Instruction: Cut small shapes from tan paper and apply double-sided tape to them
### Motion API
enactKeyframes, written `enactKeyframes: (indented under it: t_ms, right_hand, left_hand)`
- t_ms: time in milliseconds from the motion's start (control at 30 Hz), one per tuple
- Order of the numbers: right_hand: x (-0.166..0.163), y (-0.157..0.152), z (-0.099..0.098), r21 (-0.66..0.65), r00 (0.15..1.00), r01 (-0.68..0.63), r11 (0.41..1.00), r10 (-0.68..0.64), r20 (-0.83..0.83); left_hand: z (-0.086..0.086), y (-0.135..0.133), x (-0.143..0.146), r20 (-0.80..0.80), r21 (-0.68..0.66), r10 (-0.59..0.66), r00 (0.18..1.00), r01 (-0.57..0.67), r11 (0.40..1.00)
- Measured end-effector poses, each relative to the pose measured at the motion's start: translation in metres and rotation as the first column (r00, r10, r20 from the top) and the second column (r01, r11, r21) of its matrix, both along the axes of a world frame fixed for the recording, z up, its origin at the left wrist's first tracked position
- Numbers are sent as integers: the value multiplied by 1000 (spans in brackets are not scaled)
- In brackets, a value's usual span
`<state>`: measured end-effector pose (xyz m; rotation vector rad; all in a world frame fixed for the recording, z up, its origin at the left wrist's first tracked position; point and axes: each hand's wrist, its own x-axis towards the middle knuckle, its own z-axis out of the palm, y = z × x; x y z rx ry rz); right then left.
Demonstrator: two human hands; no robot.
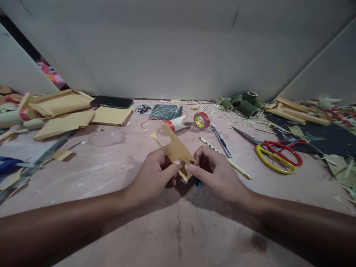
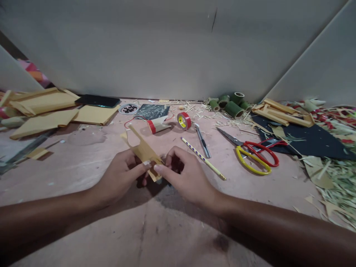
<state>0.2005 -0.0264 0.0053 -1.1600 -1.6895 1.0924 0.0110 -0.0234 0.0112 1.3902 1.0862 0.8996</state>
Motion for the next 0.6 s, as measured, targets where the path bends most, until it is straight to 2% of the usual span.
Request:
enactKeyframes:
  t_ms: [367,600]
  right_hand:
    - [2,3,-1,-61,990,-110,992,104,-99]
    - [2,1,0,-79,995,-96,992,95,-22]
  left_hand:
    - [-2,2,-3,15,-53,-89,996,90,995]
    - [1,2,-1,19,-56,-109,994,110,992]
